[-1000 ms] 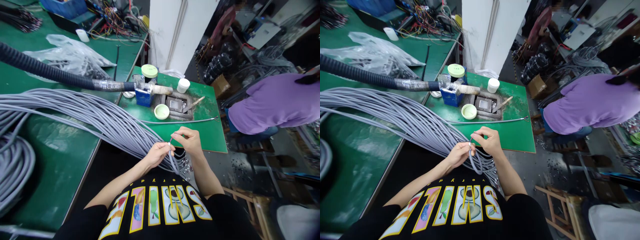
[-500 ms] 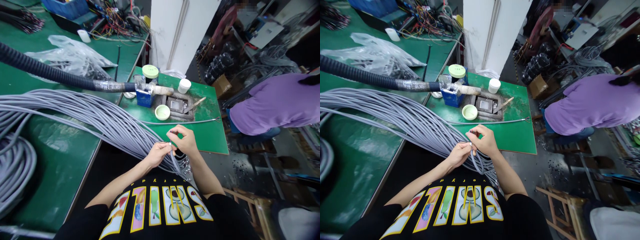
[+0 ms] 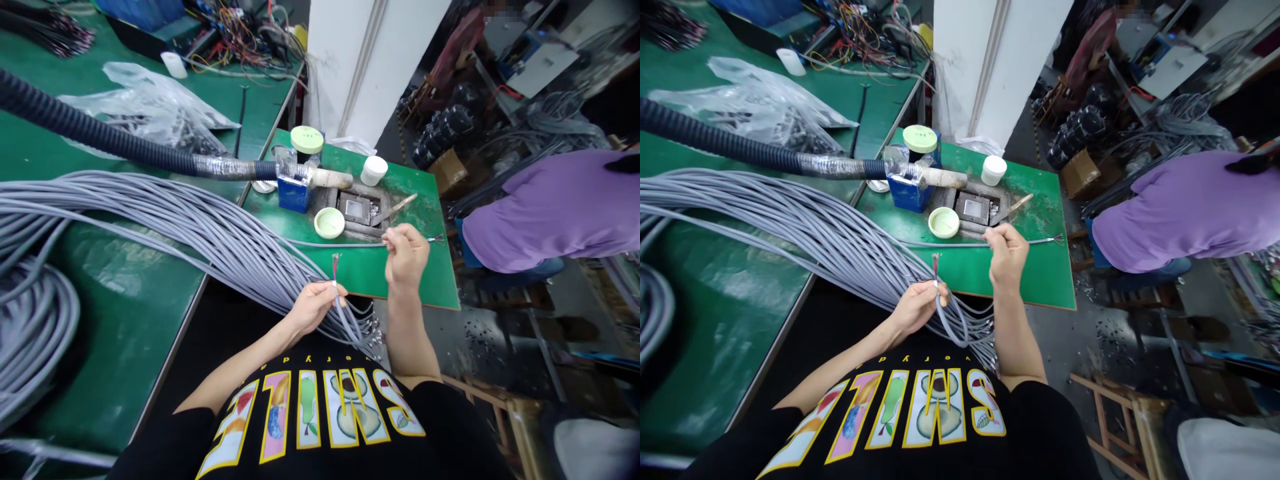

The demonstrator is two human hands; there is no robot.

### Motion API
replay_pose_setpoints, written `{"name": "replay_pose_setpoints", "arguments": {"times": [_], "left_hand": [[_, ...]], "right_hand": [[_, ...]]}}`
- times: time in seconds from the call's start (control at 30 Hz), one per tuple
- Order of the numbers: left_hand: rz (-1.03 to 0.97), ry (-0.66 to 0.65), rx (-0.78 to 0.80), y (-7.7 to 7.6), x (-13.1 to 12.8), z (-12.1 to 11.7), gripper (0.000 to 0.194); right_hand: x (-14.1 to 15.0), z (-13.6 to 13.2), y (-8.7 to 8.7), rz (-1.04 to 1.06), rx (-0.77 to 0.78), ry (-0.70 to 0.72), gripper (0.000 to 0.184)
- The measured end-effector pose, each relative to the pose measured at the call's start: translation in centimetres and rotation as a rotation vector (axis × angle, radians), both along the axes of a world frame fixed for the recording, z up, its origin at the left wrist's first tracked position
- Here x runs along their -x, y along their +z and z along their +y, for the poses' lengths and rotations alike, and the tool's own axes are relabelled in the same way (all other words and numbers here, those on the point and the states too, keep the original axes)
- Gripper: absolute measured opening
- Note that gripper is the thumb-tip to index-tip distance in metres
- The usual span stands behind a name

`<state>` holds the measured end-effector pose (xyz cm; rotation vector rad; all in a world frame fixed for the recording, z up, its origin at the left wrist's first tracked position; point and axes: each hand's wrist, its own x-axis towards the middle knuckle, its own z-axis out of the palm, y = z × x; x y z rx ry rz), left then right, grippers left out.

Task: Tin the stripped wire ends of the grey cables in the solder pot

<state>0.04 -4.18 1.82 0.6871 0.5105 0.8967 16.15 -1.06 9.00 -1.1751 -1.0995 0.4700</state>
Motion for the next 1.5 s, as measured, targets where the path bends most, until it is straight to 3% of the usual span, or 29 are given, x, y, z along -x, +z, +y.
{"name": "replay_pose_setpoints", "arguments": {"times": [0.2,0.37,0.53,0.83,0.93,1.23,1.5], "left_hand": [[-0.051,0.007,0.038,-0.2,0.1,0.1,0.036],[-0.018,-0.01,-0.001,0.1,-0.2,0.2,0.039],[-0.01,0.027,0.017,0.0,-0.1,0.2,0.038],[-0.148,0.047,0.121,-0.4,-0.2,0.9,0.033],[-0.178,0.047,0.161,-0.4,-0.1,1.2,0.032],[-0.184,0.059,0.212,0.5,-0.1,1.7,0.035],[-0.22,0.071,0.208,1.5,-0.8,1.8,0.034]], "right_hand": [[1.4,-2.0,0.6,-0.462,0.172,0.369,0.016],[3.6,-2.1,0.1,-0.583,0.129,0.277,0.022],[3.6,-2.2,-0.1,-0.452,0.086,0.262,0.027],[2.2,-2.9,-0.8,-0.441,0.051,0.242,0.011],[1.5,-3.2,-1.2,-0.48,-0.005,0.278,0.007],[-0.2,-3.5,-3.3,-0.645,-0.179,0.425,0.028],[-0.1,-2.8,-3.9,-0.778,-0.265,0.47,0.031]]}}
